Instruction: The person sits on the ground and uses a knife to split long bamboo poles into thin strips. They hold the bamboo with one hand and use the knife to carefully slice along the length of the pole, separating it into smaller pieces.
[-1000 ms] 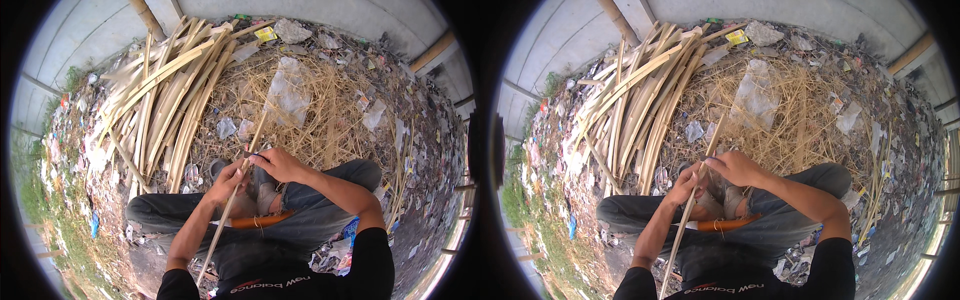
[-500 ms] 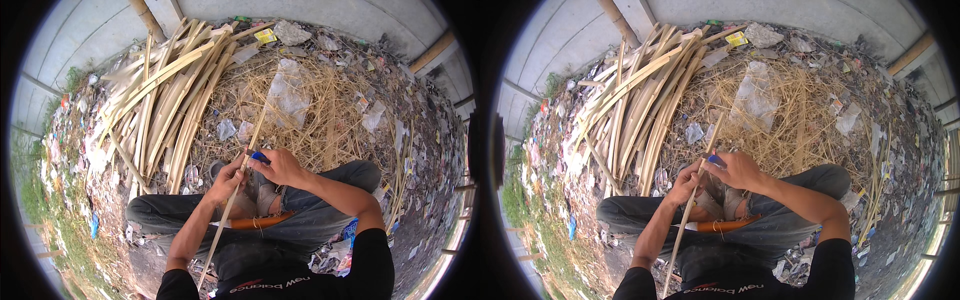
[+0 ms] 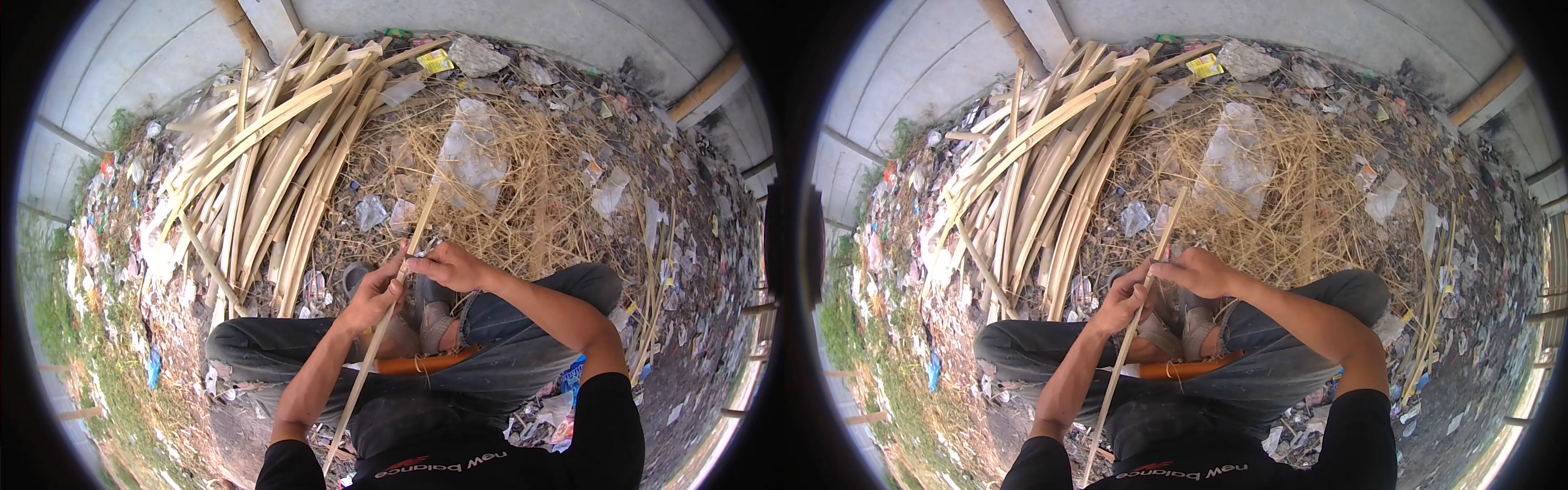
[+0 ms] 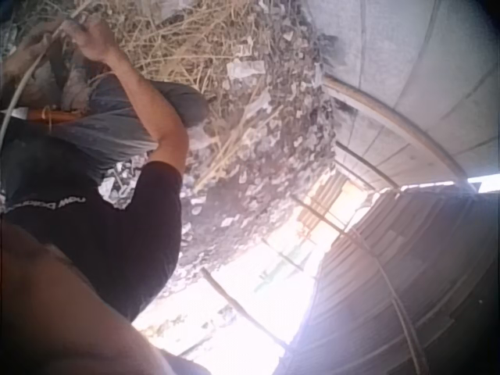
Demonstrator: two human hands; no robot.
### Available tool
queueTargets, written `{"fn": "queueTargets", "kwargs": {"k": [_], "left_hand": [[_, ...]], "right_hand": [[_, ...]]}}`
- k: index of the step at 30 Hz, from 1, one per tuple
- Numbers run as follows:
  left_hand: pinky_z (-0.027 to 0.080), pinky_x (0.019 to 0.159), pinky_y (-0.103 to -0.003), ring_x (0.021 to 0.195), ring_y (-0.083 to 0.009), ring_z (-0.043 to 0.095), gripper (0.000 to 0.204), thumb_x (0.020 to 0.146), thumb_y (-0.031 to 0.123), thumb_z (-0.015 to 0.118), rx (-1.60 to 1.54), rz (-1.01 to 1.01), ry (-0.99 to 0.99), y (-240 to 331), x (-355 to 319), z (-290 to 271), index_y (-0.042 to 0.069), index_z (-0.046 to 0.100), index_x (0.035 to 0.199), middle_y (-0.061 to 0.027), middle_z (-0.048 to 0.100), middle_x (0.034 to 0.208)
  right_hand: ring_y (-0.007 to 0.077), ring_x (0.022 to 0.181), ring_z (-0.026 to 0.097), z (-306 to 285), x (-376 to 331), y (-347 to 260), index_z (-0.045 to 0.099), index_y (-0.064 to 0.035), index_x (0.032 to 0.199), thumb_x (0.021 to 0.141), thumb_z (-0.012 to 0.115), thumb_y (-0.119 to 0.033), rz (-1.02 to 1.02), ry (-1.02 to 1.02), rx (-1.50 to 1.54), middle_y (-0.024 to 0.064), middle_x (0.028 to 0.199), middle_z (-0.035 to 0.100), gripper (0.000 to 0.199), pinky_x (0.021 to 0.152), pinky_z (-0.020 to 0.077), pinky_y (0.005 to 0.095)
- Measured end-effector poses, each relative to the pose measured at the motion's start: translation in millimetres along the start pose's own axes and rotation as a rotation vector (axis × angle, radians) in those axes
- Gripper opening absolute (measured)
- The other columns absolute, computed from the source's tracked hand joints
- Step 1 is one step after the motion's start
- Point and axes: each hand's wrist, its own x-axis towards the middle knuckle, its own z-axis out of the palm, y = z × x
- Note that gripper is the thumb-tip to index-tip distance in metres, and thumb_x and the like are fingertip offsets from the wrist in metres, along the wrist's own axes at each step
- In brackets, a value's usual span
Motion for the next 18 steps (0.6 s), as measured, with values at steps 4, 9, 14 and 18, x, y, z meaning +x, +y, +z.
{"fn": "queueTargets", "kwargs": {"k": [4, 9, 14, 18], "left_hand": [[0.038, 0.05, -0.024, 0.053, -0.0084, 0.045, 0.085, 0.099, 0.057, 0.056, -0.004, -0.024, -0.049, 4, -2, -2, 0.01, 0.025, 0.162, 0.0024, 0.046, 0.068], [0.036, 0.052, -0.024, 0.057, -0.0076, 0.039, 0.07, 0.107, 0.042, 0.052, -0.142, -0.113, 0.052, 14, -6, -11, 0.009, 0.025, 0.162, 0.0046, 0.04, 0.071], [0.022, 0.037, -0.024, 0.041, -0.006, 0.031, 0.033, 0.11, 0.044, 0.042, 0.059, 0.05, 0.531, 109, -30, -39, 0.013, 0.049, 0.101, 0.0051, 0.033, 0.063], [0.046, 0.051, -0.018, 0.07, -0.0078, 0.06, 0.045, 0.108, 0.04, 0.049, 0.486, 0.397, 1.28, 277, -72, -61, 0.008, 0.054, 0.139, -0.0113, 0.064, 0.1]], "right_hand": [[0.0105, 0.045, 0.039, -12, -4, -20, 0.056, -0.008, 0.055, 0.101, 0.058, -0.053, 0.121, -0.296, 0.202, -0.0033, 0.049, 0.04, 0.065, 0.045, 0.029, 0.0304], [0.0069, 0.045, 0.036, -14, -11, -30, 0.052, -0.0121, 0.058, 0.103, 0.059, -0.048, 0.14, -0.685, 0.518, -0.0063, 0.053, 0.038, 0.058, 0.043, 0.0251, 0.0262], [0.0075, 0.055, 0.036, -38, -13, -38, 0.047, -0.011, 0.066, 0.083, 0.084, -0.048, -0.042, -0.384, 0.287, -0.0065, 0.061, 0.039, 0.055, 0.052, 0.0277, 0.029], [0.0074, 0.058, 0.039, -58, -28, -34, 0.049, -0.0105, 0.067, 0.08, 0.087, -0.038, -0.066, -0.198, 0.169, -0.0067, 0.062, 0.041, 0.049, 0.054, 0.0291, 0.0297]]}}
